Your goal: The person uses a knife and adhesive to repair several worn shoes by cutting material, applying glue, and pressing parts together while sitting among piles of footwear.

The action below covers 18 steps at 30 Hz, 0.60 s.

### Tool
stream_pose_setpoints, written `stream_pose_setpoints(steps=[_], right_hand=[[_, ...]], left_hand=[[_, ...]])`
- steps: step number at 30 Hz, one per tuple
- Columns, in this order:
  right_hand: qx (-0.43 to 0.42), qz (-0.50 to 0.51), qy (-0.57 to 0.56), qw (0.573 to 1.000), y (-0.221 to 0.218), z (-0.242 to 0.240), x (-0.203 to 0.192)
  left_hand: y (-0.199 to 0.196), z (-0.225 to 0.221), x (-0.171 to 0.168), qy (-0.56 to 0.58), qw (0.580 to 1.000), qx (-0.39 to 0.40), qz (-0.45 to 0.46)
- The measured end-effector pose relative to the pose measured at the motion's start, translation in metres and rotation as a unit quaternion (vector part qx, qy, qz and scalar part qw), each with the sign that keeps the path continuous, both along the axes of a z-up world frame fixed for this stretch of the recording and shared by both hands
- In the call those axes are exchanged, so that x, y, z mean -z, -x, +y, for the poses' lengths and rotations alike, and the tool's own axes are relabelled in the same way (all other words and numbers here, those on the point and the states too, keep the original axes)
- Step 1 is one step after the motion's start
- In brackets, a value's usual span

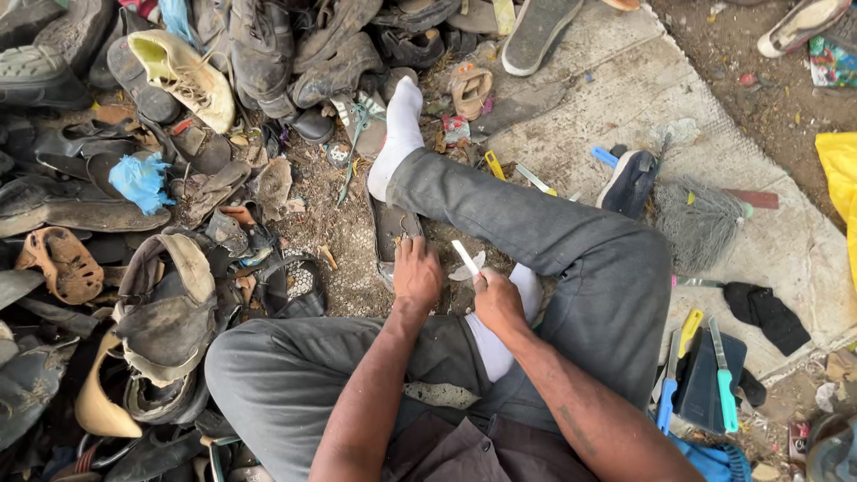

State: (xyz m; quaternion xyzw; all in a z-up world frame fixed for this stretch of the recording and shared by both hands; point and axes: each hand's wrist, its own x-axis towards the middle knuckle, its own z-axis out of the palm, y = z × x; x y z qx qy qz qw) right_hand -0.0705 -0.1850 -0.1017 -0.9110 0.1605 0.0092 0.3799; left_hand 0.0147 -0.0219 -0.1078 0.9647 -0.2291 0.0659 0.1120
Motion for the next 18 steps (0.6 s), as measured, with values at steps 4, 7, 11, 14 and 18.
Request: stream_pose_setpoints(steps=[4, 7, 11, 14, 18], right_hand=[[-0.025, -0.006, -0.082, 0.996, -0.006, 0.005, -0.007], [-0.056, -0.037, -0.150, 0.986, -0.016, 0.022, -0.009], [-0.039, -0.029, -0.136, 0.989, -0.039, 0.050, 0.011], [-0.041, -0.024, -0.135, 0.990, -0.046, 0.061, 0.029], [-0.043, -0.014, -0.108, 0.993, -0.062, 0.058, 0.024]], left_hand=[[-0.003, 0.016, -0.006, 0.139, 0.990, -0.005, -0.002], [-0.002, 0.020, -0.020, 0.223, 0.973, -0.059, 0.019], [-0.006, 0.022, -0.036, 0.269, 0.962, -0.052, -0.009], [-0.006, 0.014, -0.037, 0.270, 0.958, -0.092, 0.010], [-0.009, 0.009, -0.030, 0.286, 0.955, -0.079, -0.001]])
